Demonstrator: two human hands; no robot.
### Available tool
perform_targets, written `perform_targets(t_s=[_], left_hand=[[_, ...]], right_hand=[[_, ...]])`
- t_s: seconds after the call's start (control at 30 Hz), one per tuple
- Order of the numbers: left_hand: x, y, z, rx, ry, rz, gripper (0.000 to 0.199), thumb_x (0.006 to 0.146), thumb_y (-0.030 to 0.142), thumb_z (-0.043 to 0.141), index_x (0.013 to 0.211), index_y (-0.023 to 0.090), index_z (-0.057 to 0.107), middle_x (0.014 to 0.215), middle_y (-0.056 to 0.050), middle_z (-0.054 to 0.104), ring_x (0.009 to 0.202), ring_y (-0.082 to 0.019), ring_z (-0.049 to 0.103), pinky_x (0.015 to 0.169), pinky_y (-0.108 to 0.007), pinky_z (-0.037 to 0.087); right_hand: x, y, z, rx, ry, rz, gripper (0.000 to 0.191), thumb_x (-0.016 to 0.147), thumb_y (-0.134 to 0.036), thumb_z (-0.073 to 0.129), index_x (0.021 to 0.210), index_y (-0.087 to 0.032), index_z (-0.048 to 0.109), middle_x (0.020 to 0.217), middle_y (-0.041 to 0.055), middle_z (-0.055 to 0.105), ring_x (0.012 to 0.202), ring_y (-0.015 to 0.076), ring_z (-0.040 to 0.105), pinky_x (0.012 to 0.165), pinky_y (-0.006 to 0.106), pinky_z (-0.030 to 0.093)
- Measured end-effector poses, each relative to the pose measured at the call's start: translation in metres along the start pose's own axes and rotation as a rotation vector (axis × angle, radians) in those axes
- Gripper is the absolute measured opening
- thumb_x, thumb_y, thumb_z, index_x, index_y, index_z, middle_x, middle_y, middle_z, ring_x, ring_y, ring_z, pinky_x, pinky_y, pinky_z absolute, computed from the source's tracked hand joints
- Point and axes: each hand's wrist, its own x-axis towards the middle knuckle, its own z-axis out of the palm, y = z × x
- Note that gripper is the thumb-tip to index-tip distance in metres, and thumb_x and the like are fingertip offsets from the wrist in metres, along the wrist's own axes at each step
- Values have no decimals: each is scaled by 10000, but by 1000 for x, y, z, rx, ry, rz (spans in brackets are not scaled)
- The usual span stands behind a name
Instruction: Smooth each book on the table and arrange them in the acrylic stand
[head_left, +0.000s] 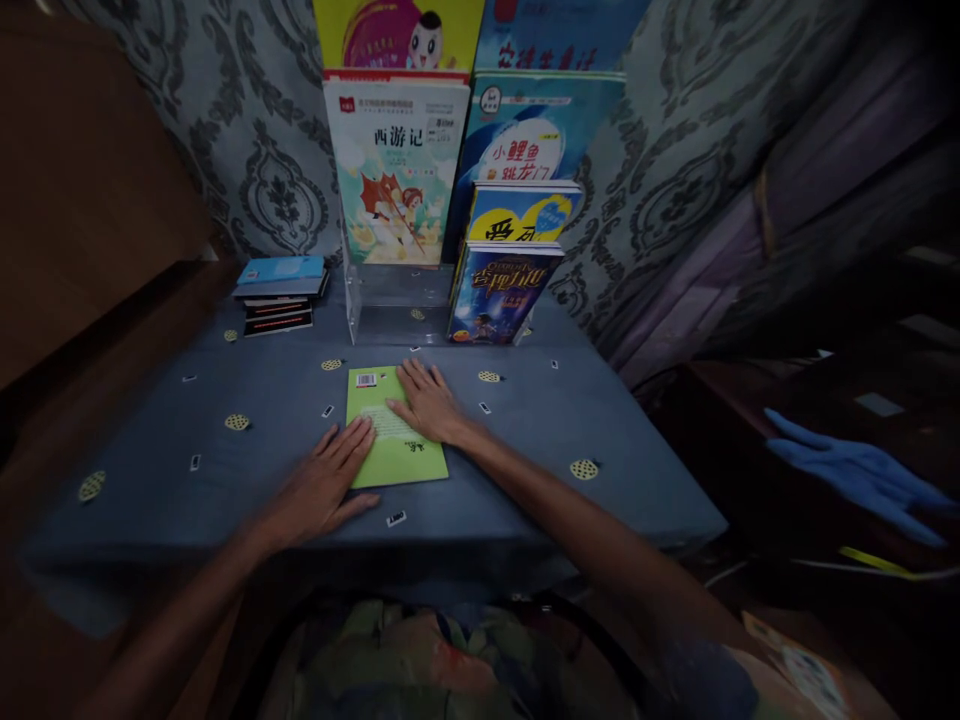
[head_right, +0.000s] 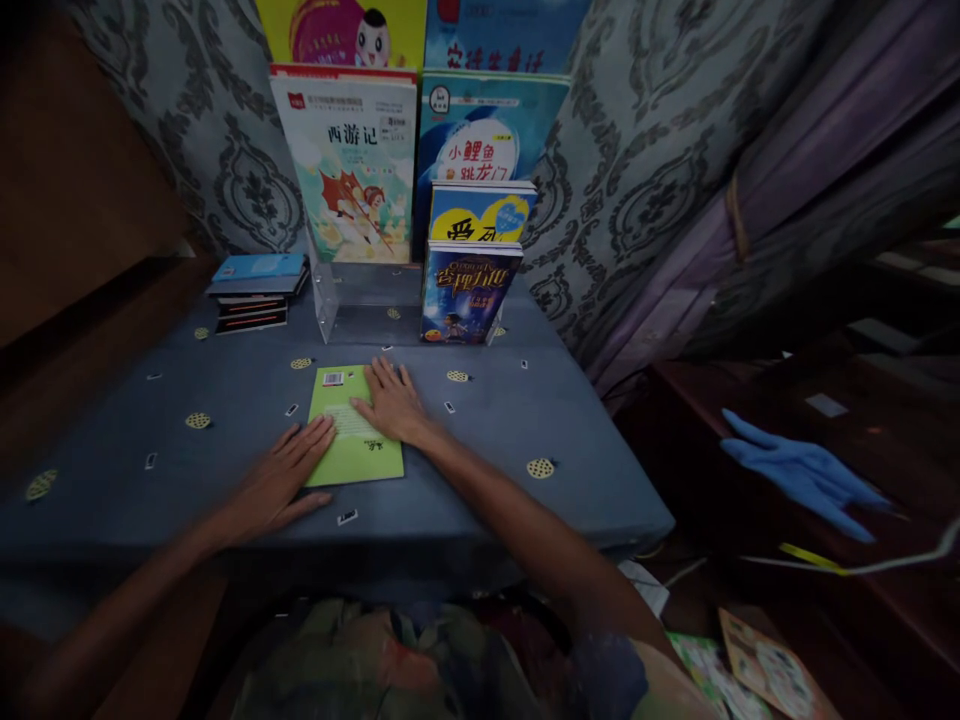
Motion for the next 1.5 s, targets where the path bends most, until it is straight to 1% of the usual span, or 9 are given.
perform_targets(t_s=[0.17, 0.3, 0.5, 0.6, 0.77, 0.93, 1.13, 1.33, 1.5], left_hand=[[-2, 0, 4, -1, 13, 9, 829, 1002, 603, 358, 1609, 215, -53, 1655, -136, 223, 1525, -303, 233, 1240, -489, 203], [-2, 1, 5, -3, 18, 6, 832, 999, 610, 355, 1611, 203, -35, 1650, -145, 233, 1524, -306, 234, 1234, -504, 216], [-4, -1, 1, -45, -17, -9, 770, 1015, 581, 334, 1614, 222, 8, 1654, -117, 229, 1531, -274, 223, 1236, -491, 230], [2, -12, -1, -83, -20, -76, 659, 1039, 529, 282, 1611, 245, 118, 1648, -84, 261, 1527, -245, 240, 1236, -471, 244], [30, -46, 1, -134, 77, -278, 606, 1041, 515, 234, 1544, 199, 353, 1591, -109, 394, 1492, -253, 332, 1196, -484, 322], [54, -68, 4, -126, 129, -295, 593, 1036, 484, 225, 1447, 144, 483, 1525, -128, 491, 1463, -252, 386, 1195, -472, 331], [64, -75, 8, -83, 144, -294, 595, 1030, 450, 240, 1386, 74, 532, 1485, -169, 526, 1431, -264, 434, 1181, -470, 367], [71, -75, 8, -32, 172, -274, 538, 1036, 406, 257, 1334, 100, 585, 1432, -152, 584, 1382, -261, 500, 1161, -469, 401], [76, -73, 11, 8, 193, -263, 471, 1038, 355, 282, 1305, 142, 606, 1403, -131, 612, 1364, -249, 519, 1147, -461, 413]], right_hand=[[-34, -9, 5, 7, 9, -94, 761, 1020, -595, 230, 1562, -64, 285, 1640, 188, 237, 1553, 283, 113, 1249, 540, 137], [-59, -16, 3, 21, -9, -151, 773, 1011, -617, 266, 1563, -78, 285, 1641, 188, 240, 1550, 273, 139, 1254, 519, 146], [-76, -22, -2, 42, -38, -169, 769, 1015, -597, 295, 1553, -48, 298, 1630, 205, 261, 1544, 280, 165, 1256, 512, 156], [-76, -20, -2, 63, -25, -180, 758, 1010, -598, 320, 1562, -79, 291, 1632, 197, 258, 1542, 281, 177, 1249, 526, 183], [-76, -18, -2, 87, -19, -182, 747, 1005, -590, 355, 1568, -103, 291, 1635, 180, 264, 1542, 282, 179, 1250, 526, 185], [-78, -19, -4, 103, -43, -175, 748, 1008, -576, 368, 1563, -80, 294, 1630, 189, 277, 1543, 277, 176, 1255, 524, 160], [-71, -18, -13, 95, -49, -200, 709, 1001, -530, 441, 1527, -60, 370, 1594, 210, 354, 1523, 289, 249, 1260, 521, 140], [-43, -25, -24, 67, -43, -205, 564, 1013, -416, 467, 1465, -80, 467, 1554, 200, 430, 1489, 283, 337, 1256, 513, 169], [-15, -27, -16, 66, -30, -196, 549, 1010, -356, 470, 1473, -62, 448, 1568, 204, 401, 1500, 285, 311, 1253, 525, 168]])
